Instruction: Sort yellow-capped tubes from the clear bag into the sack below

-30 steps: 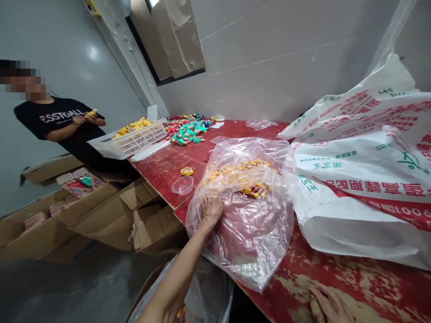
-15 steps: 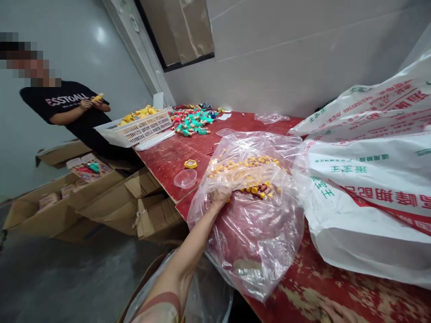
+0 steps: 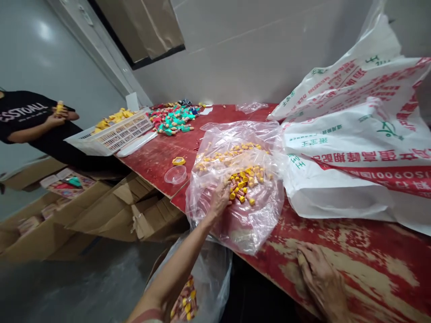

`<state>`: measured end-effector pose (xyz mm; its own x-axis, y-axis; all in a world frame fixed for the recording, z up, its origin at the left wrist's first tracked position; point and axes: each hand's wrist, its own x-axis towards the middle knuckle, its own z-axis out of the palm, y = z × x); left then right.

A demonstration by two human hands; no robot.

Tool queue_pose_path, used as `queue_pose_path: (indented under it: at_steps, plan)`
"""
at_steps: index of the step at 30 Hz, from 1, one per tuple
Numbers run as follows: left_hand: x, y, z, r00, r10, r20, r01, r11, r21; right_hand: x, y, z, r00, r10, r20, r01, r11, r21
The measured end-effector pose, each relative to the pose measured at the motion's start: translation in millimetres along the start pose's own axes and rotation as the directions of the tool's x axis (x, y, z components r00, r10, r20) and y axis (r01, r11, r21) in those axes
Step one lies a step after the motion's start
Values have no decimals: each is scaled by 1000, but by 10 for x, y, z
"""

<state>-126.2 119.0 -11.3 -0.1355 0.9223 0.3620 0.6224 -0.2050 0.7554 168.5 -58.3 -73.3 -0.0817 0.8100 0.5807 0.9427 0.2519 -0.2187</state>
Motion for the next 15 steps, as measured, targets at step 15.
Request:
queue_pose_path:
  at_steps: [15]
  plan:
    - [-438,-259,-181,995,80,65,-93,968,231,181,49,-131,967,200,156,-247,880,406]
